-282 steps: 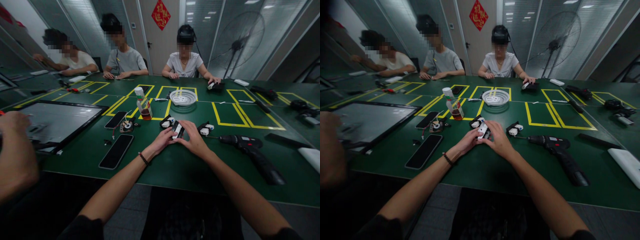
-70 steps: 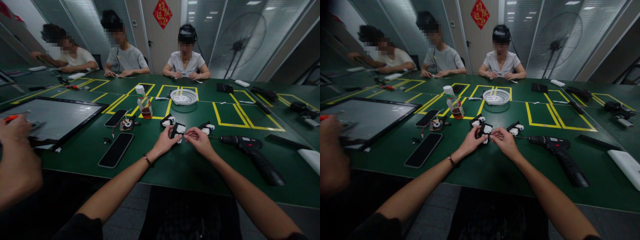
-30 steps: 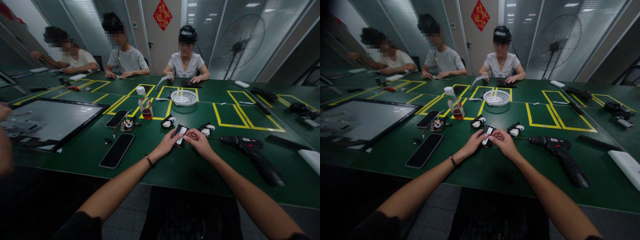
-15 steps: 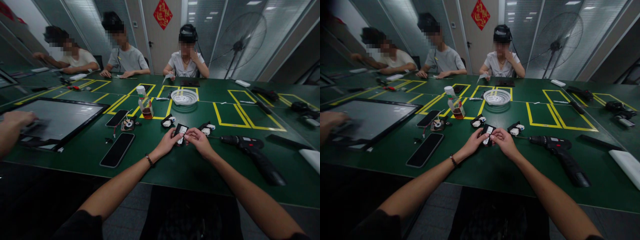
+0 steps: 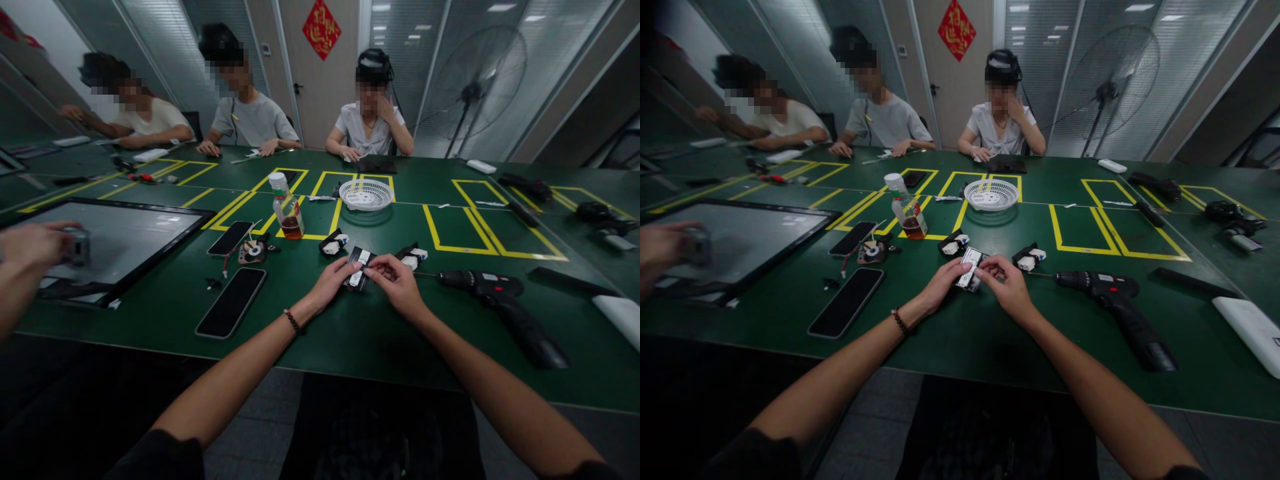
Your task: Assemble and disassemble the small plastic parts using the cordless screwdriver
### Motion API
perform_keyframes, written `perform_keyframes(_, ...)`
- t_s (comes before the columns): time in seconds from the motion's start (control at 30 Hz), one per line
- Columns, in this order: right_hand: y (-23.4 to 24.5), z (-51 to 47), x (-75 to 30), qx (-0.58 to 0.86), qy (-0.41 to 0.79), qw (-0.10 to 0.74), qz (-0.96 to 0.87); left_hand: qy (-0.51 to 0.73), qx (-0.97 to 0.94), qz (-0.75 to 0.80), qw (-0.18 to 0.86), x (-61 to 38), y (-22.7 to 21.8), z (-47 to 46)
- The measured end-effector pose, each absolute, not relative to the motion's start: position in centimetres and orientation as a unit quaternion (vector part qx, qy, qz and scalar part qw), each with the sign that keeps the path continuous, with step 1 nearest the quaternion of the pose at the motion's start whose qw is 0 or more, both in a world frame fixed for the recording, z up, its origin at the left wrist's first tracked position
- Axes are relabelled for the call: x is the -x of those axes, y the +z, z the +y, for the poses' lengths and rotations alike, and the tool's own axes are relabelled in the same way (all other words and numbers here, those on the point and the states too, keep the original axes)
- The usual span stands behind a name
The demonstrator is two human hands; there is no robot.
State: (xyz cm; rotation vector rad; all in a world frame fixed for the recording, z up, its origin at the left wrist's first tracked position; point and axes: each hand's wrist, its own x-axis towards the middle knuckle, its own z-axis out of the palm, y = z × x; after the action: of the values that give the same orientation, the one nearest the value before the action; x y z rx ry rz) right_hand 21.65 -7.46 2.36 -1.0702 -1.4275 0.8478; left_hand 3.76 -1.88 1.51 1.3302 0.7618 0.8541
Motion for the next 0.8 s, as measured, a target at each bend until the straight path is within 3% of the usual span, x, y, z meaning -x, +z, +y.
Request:
perform_keyframes(0.37,1.46,-6.57,-22.15,0.494,0.383,0.568,-0.535,0.369,-0.541,0.356,0.666,-3.4,1.08,-1.53)
perform_keyframes(0.63,2.02,-7.03,-21.85,0.46,0.483,0.514,-0.54,0.362,-0.719,0.319,0.5,-3.14,0.92,-1.44)
perform_keyframes(0.8,2.17,-7.07,-22.06,0.436,0.526,0.509,-0.522,0.362,-0.73,0.313,0.487,-3.06,0.73,-1.24)
